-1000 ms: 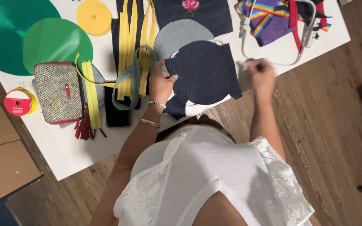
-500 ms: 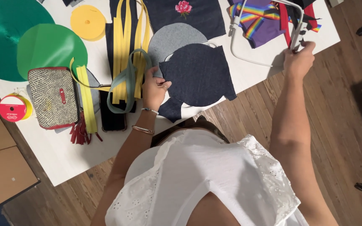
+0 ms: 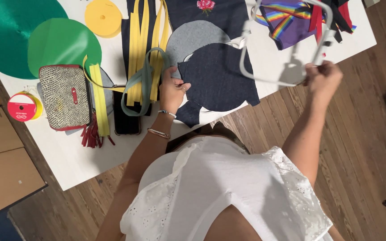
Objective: Preparing a circular denim fabric piece for embroidery by securing it into a plastic embroidery hoop and trimming excess material with scissors.
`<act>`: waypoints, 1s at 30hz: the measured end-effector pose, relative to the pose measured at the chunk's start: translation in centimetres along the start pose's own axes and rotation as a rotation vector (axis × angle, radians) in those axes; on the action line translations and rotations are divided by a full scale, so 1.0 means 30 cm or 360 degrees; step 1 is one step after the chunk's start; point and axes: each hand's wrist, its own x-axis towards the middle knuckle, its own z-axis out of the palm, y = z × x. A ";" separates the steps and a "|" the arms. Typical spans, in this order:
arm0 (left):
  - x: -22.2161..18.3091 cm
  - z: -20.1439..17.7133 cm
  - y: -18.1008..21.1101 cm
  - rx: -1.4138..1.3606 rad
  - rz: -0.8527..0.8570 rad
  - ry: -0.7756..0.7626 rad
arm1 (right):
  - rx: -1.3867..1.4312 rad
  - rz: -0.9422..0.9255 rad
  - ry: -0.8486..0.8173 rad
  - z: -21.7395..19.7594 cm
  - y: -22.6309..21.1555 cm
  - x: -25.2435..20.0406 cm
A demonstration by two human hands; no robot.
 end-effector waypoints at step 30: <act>0.035 0.000 -0.066 -0.0185 0.0009 -0.0115 | -0.0517 -0.0194 -0.0538 0.248 -0.024 -0.260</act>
